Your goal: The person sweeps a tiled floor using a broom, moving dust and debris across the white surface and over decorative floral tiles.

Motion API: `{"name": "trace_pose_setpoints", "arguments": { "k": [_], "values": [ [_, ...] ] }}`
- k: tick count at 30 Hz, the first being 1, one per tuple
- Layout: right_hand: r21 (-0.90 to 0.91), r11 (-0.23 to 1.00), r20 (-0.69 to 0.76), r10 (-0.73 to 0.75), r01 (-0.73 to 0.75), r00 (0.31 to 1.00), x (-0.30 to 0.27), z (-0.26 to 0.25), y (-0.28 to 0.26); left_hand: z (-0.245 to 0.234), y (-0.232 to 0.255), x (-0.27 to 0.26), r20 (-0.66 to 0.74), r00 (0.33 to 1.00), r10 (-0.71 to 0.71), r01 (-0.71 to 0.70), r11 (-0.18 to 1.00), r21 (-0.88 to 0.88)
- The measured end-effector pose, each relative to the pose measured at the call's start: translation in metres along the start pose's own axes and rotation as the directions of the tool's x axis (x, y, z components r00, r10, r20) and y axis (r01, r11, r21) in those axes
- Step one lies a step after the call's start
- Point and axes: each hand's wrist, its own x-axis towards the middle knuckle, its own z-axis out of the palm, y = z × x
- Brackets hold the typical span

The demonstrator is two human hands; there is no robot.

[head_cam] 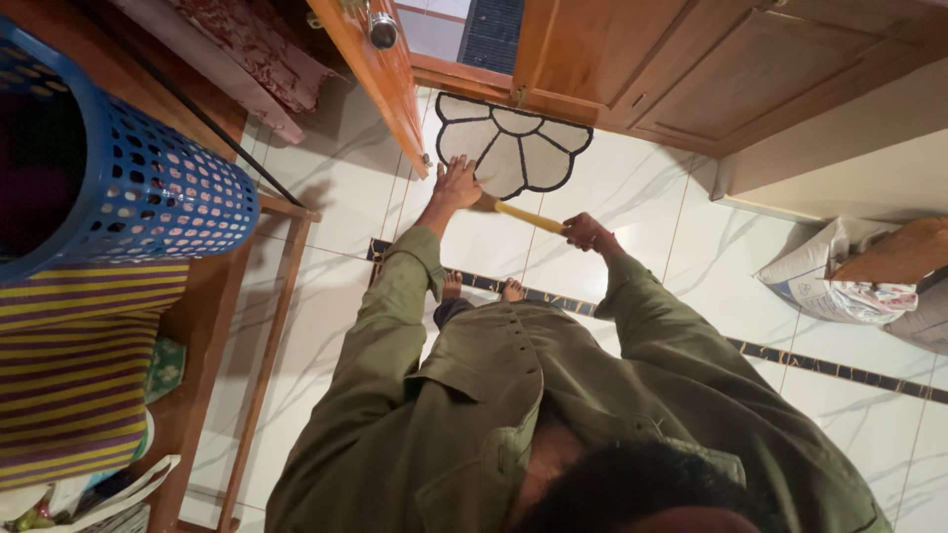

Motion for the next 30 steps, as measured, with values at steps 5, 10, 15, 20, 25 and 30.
{"name": "trace_pose_setpoints", "arguments": {
  "k": [5,10,15,20,25,30],
  "values": [
    [0.148,0.982,-0.104,-0.103,0.118,0.989,0.005,-0.028,0.003,-0.001,0.005,-0.004,0.005,1.0,-0.022,0.022,0.999,-0.037],
    [0.214,0.963,-0.194,-0.12,0.162,0.974,0.012,-0.034,-0.002,-0.004,0.01,-0.012,-0.009,1.0,-0.027,0.027,0.999,-0.047],
    [0.037,0.998,-0.297,-0.043,0.057,0.954,0.018,-0.017,-0.005,0.0,0.013,-0.019,-0.006,0.999,-0.039,0.039,0.998,-0.058],
    [-0.097,0.995,-0.14,0.021,-0.035,0.99,0.014,0.003,0.001,0.003,0.011,-0.019,0.015,0.998,-0.055,0.055,0.998,-0.026],
    [-0.061,0.998,0.005,0.013,-0.012,1.0,0.014,-0.011,0.005,0.005,0.012,-0.014,0.021,0.998,-0.062,0.063,0.998,-0.026],
    [0.106,0.991,-0.075,-0.069,0.077,0.995,0.015,-0.038,0.005,0.006,0.014,-0.014,-0.013,0.999,-0.048,0.048,0.998,-0.039]
  ]
}}
